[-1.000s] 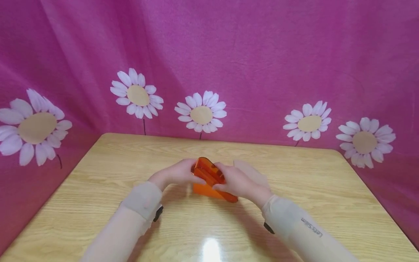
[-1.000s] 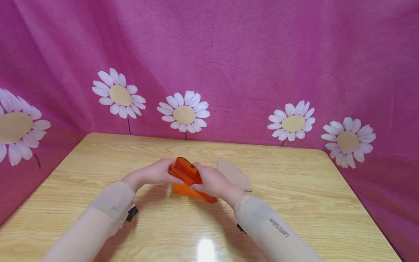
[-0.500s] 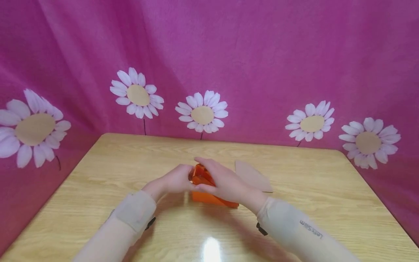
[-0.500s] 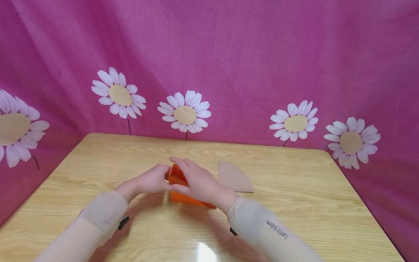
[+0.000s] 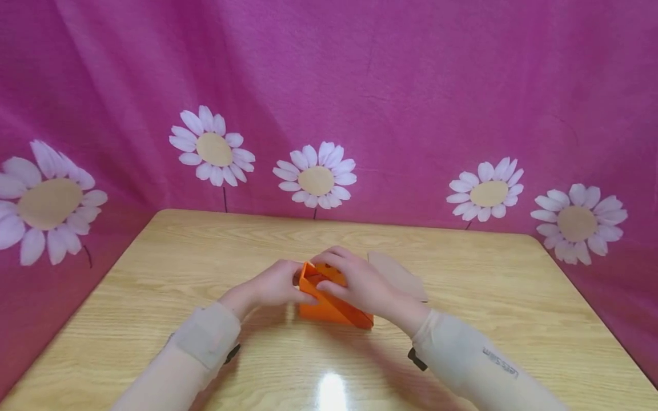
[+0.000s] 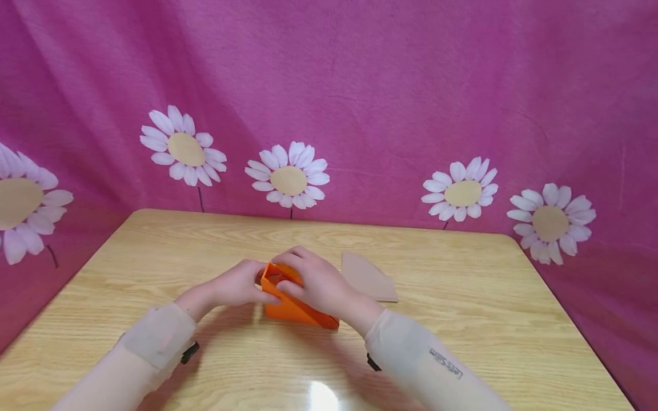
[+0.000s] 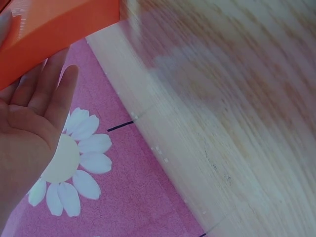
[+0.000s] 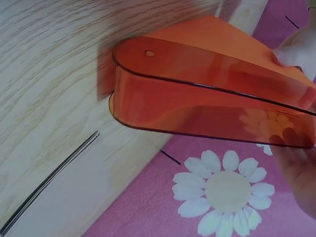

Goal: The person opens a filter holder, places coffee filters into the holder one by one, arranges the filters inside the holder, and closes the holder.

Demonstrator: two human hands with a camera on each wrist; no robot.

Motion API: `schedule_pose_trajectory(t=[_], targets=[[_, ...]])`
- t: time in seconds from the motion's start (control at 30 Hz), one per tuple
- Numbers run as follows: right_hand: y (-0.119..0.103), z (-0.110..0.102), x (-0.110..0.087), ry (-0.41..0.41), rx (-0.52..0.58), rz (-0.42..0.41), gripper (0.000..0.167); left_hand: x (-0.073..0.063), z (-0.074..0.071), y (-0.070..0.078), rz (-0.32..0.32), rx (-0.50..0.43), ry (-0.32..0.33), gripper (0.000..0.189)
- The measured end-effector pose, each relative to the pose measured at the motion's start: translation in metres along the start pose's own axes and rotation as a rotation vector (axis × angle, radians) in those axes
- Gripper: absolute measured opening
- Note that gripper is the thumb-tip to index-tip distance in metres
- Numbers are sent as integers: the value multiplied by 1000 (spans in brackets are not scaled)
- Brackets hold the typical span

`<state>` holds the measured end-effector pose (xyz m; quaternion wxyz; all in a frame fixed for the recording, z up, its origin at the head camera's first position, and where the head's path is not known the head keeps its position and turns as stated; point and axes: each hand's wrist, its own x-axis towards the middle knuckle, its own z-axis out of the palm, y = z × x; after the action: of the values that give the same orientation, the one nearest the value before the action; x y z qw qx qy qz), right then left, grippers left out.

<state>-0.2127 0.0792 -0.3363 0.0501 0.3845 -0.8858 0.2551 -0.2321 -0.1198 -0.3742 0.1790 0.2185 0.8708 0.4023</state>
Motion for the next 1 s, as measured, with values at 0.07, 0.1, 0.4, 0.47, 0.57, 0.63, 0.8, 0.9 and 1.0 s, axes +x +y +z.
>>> schedule_pose_trajectory(t=[0.07, 0.1, 0.4, 0.47, 0.57, 0.63, 0.8, 0.9, 1.0], targets=[[1, -2, -3, 6, 14, 18, 36, 0, 0, 0, 0, 1, 1, 31], [2, -4, -5, 9, 21, 27, 36, 0, 0, 0, 3, -2, 2, 31], [9, -16, -22, 69, 33, 34, 40, 1, 0, 2, 0, -16, -5, 32], [11, -19, -24, 75, 45, 33, 41, 2, -1, 2, 2, -13, -10, 32], [12, -23, -26, 60, 64, 43, 41, 3, -1, 3, 2, 7, -18, 32], [11, -27, -27, 42, 70, 59, 41, 5, -2, 3, 6, 24, -21, 32], [10, -35, -32, 14, 45, 115, 46, 6, -1, 4, 17, 37, -31, 32], [11, -39, -34, 1, 47, 156, 53, 5, -1, 5, 23, 43, -32, 32], [13, -43, -35, -10, 62, 189, 58, 5, -2, 5, 18, 47, -29, 33]])
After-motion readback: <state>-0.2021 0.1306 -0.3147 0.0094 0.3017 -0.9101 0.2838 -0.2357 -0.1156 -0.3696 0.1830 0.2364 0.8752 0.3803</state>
